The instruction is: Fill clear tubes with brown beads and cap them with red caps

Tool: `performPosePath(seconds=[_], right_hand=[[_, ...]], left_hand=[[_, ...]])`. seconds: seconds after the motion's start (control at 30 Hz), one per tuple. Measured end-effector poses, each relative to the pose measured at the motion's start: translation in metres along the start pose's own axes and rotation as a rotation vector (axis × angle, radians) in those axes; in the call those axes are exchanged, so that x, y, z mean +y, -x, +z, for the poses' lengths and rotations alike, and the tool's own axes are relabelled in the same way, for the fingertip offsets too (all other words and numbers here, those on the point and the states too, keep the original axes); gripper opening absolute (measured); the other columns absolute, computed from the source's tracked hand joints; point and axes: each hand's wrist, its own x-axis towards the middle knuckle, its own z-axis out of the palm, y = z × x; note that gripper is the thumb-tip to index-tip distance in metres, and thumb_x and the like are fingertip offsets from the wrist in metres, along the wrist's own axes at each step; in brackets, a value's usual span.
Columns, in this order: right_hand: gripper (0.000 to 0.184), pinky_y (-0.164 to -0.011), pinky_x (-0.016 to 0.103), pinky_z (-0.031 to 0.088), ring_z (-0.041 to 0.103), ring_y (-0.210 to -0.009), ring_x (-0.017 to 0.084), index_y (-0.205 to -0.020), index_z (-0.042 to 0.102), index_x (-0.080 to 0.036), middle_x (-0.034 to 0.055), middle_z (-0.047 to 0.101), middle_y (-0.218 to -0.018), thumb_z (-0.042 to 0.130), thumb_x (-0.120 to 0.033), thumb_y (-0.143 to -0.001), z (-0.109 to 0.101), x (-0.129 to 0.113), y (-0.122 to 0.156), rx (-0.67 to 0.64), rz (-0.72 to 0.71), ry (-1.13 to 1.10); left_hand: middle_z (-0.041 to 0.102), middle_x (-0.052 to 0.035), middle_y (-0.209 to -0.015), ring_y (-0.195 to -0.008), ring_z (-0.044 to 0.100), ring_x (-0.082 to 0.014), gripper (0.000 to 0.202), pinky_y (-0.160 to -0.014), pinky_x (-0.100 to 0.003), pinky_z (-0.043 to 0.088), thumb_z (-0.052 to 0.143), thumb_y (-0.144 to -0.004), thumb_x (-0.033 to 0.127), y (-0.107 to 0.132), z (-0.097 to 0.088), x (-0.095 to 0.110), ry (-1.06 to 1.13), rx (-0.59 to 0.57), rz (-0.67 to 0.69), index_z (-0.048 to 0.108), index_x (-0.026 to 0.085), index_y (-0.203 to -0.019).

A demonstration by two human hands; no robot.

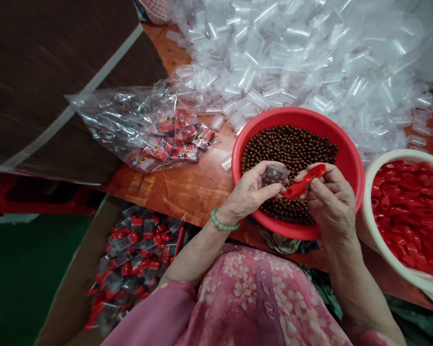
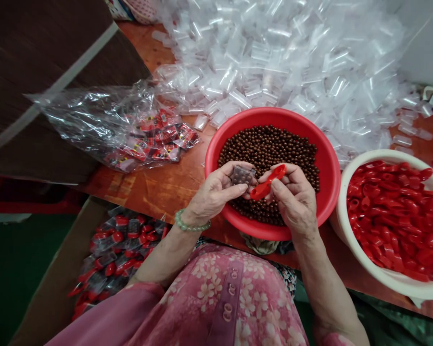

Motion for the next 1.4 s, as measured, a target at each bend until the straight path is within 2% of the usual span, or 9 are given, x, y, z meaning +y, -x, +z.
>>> performPosePath(seconds=[0.2, 0.47, 0.53, 0.7, 0.8, 0.93, 1.07, 1.17, 1.4], right_hand=[[0.033, -0.056, 0.026, 0.058, 0.07, -0.067, 0.014, -0.116, 0.053, -0.031, -0.0018, 0.076, -0.094, 0.074, -0.037, -0.091, 0.005, 0.008, 0.001, 0.123, -0.128, 0.014], [0.029, -0.072, 0.03, 0.064, 0.075, -0.084, 0.016, -0.121, 0.066, -0.032, 0.0002, 0.075, -0.097, 0.074, -0.029, -0.093, 0.004, 0.009, 0.013, 0.153, -0.199, 0.19], [0.031, -0.076, 0.031, 0.064, 0.074, -0.084, 0.016, -0.123, 0.07, -0.032, 0.0008, 0.076, -0.099, 0.074, -0.026, -0.093, -0.002, 0.005, 0.014, 0.096, -0.216, 0.33], [0.035, -0.087, 0.036, 0.065, 0.077, -0.095, 0.021, -0.127, 0.072, -0.028, 0.0062, 0.08, -0.113, 0.071, -0.021, -0.093, -0.011, -0.003, 0.011, -0.217, -0.393, 0.724], [0.038, -0.088, 0.036, 0.064, 0.077, -0.098, 0.021, -0.133, 0.068, -0.027, 0.0071, 0.079, -0.116, 0.067, -0.02, -0.095, -0.009, -0.003, 0.009, -0.268, -0.474, 0.796], [0.03, -0.083, 0.033, 0.061, 0.074, -0.092, 0.019, -0.126, 0.067, -0.027, 0.0058, 0.077, -0.109, 0.064, -0.023, -0.097, -0.013, -0.001, 0.004, -0.293, -0.352, 0.798], [0.018, -0.073, 0.03, 0.059, 0.069, -0.078, 0.015, -0.117, 0.066, -0.028, 0.0007, 0.071, -0.095, 0.063, -0.031, -0.099, -0.024, -0.001, -0.012, -0.176, -0.056, 0.42], [0.013, -0.064, 0.028, 0.053, 0.062, -0.067, 0.013, -0.108, 0.068, -0.029, -0.0019, 0.066, -0.085, 0.065, -0.034, -0.096, -0.027, -0.006, -0.027, -0.162, 0.014, 0.186], [0.031, -0.051, 0.026, 0.034, 0.041, -0.054, 0.01, -0.082, 0.065, -0.022, -0.004, 0.052, -0.063, 0.076, -0.051, -0.088, -0.014, -0.028, -0.056, -0.292, -0.025, 0.511]], left_hand=[[0.068, -0.0024, -0.107, -0.095, 0.065, -0.0135, 0.059, -0.093, -0.029, 0.053, 0.093, -0.068, 0.028, -0.001, 0.0, 0.0, 0.04, -0.021, -0.004, 0.06, 0.021, -0.117], [0.066, -0.0004, -0.101, -0.091, 0.063, -0.012, 0.051, -0.091, -0.028, 0.051, 0.088, -0.072, 0.023, 0.0, 0.004, 0.001, -0.045, 0.127, 0.048, 0.06, 0.02, -0.115], [0.065, 0.0001, -0.099, -0.089, 0.062, -0.0116, 0.051, -0.09, -0.027, 0.051, 0.087, -0.072, 0.023, 0.0, 0.004, 0.001, -0.048, 0.115, 0.055, 0.059, 0.02, -0.115], [0.065, -0.0002, -0.1, -0.091, 0.063, -0.0125, 0.05, -0.093, -0.029, 0.052, 0.087, -0.073, 0.024, -0.002, 0.003, 0.001, -0.055, 0.095, 0.053, 0.059, 0.02, -0.115], [0.067, -0.002, -0.106, -0.097, 0.065, -0.0151, 0.051, -0.098, -0.032, 0.052, 0.087, -0.073, 0.025, -0.002, 0.001, -0.001, -0.067, 0.07, 0.056, 0.06, 0.02, -0.117], [0.07, -0.0052, -0.114, -0.102, 0.069, -0.0168, 0.053, -0.101, -0.033, 0.054, 0.085, -0.075, 0.023, -0.002, -0.003, -0.003, 0.002, -0.002, 0.045, 0.059, 0.021, -0.121], [0.073, -0.0091, -0.114, -0.098, 0.074, -0.0191, 0.06, -0.097, -0.037, 0.058, 0.085, -0.077, 0.023, -0.003, -0.008, -0.002, 0.085, -0.117, -0.023, 0.055, 0.02, -0.128], [0.074, -0.0097, -0.113, -0.1, 0.076, -0.0196, 0.062, -0.101, -0.038, 0.057, 0.086, -0.077, 0.023, -0.003, -0.01, -0.001, 0.089, -0.157, -0.032, 0.055, 0.02, -0.13], [0.076, -0.0122, -0.114, -0.105, 0.076, -0.0231, 0.064, -0.104, -0.04, 0.056, 0.084, -0.079, 0.024, -0.002, -0.011, 0.0, 0.053, -0.199, -0.024, 0.055, 0.02, -0.136]])
